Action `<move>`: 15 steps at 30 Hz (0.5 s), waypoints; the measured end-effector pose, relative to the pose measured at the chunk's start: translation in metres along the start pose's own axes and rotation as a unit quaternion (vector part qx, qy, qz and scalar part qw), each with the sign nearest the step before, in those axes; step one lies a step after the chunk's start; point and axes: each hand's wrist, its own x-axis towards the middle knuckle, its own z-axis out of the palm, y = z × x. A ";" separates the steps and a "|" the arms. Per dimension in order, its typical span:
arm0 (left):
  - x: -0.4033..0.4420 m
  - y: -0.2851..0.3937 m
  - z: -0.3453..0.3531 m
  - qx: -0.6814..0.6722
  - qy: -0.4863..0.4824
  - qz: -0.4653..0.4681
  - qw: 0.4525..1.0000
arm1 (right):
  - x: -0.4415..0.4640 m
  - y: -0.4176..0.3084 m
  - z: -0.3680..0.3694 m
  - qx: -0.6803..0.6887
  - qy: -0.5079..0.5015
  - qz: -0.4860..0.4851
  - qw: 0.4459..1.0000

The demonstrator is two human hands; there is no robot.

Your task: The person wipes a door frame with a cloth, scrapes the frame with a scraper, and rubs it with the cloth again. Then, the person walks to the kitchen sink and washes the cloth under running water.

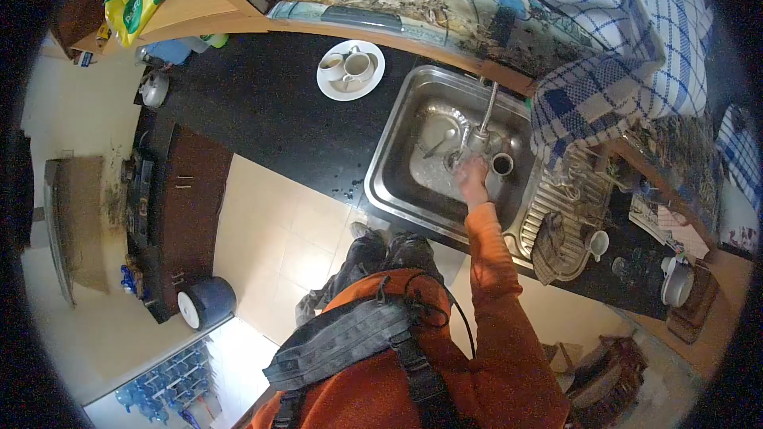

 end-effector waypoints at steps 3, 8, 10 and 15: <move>0.000 -0.009 -0.006 -0.035 -0.010 0.020 0.999 | 0.029 -0.003 -0.017 -0.130 -0.026 -0.029 0.991; -0.011 0.003 -0.007 -0.038 0.009 -0.036 0.999 | 0.161 -0.056 -0.064 -0.208 -0.122 -0.150 0.959; -0.021 -0.001 -0.012 -0.045 0.008 -0.017 0.999 | 0.229 -0.094 -0.062 -0.148 -0.218 -0.204 0.943; -0.048 -0.039 -0.028 -0.040 0.021 -0.018 0.999 | 0.175 -0.140 0.058 -0.633 -0.108 -0.384 0.663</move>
